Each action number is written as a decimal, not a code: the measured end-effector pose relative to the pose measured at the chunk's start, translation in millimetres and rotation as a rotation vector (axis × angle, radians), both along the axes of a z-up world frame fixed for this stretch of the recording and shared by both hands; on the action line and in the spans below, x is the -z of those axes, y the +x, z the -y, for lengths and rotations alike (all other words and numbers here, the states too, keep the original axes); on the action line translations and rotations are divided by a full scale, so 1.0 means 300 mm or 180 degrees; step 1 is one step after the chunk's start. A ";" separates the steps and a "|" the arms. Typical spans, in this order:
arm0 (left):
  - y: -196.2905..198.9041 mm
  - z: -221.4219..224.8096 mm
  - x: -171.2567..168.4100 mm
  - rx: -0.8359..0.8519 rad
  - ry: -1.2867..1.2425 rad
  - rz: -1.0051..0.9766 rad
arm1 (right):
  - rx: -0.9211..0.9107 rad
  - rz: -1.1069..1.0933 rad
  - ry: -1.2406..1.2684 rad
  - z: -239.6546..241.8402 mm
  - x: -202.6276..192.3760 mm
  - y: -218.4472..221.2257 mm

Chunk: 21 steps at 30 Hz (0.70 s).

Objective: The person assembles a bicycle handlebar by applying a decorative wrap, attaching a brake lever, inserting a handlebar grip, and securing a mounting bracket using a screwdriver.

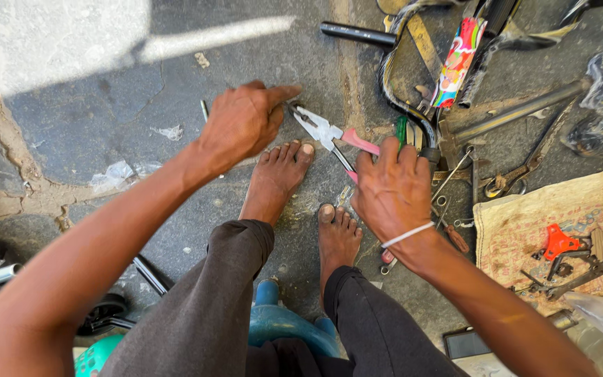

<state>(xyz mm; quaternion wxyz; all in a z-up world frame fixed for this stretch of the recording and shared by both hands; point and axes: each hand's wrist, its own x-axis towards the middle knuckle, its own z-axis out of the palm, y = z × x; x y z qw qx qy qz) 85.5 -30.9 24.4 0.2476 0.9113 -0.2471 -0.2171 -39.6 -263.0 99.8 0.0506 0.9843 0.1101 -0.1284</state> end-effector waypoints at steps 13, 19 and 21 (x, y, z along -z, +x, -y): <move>0.102 -0.029 0.205 0.0522 0.0196 0.0790 | 0.1993 -0.0830 0.3105 -0.082 0.040 -0.017; -0.278 0.058 0.223 -0.0396 0.0392 0.0581 | 0.2493 -0.1141 0.2126 0.018 0.176 -0.144; 0.065 0.026 0.086 -0.0608 0.0105 0.1152 | 0.2754 -0.0729 0.2155 0.024 0.253 -0.111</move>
